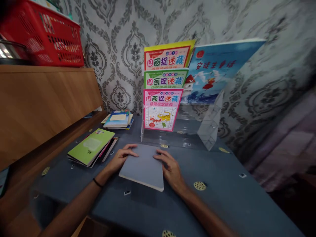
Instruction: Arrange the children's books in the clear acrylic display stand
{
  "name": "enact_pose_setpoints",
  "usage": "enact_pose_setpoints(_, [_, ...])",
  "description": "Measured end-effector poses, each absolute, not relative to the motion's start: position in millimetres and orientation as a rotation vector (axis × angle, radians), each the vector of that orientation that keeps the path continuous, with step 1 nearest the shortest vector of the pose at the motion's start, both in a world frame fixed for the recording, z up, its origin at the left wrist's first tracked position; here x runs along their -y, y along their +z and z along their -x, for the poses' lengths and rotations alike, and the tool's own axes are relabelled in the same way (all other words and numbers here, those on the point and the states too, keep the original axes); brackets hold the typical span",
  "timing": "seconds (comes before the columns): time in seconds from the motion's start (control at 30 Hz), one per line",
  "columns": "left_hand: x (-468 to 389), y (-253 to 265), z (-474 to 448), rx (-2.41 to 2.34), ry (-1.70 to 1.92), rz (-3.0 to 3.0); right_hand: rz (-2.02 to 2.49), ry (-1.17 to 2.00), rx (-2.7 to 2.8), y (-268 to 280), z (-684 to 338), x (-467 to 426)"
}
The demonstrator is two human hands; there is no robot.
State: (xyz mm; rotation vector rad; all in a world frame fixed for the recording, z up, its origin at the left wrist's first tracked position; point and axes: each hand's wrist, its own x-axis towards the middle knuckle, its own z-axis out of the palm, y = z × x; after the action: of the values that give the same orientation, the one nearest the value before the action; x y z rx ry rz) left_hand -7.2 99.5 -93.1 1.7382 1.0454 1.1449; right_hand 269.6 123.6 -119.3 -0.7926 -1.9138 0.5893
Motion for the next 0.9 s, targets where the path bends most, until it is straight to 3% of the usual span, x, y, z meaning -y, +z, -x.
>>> enact_pose_setpoints(0.43, [-105.0, -132.8, 3.2, -1.35, 1.027, -2.163, 0.929, 0.313, 2.352, -127.9, -265.2, -117.5])
enact_pose_setpoints(0.73, [-109.5, -152.9, 1.6, -1.475, 1.067, -2.231, 0.865, 0.453, 2.651, -92.5, -212.7, -115.6])
enact_pose_setpoints(0.9, [-109.7, -156.7, 2.1, -1.518, 1.012, -2.264, 1.073, 0.403, 2.593, -89.7, -206.5, -134.0])
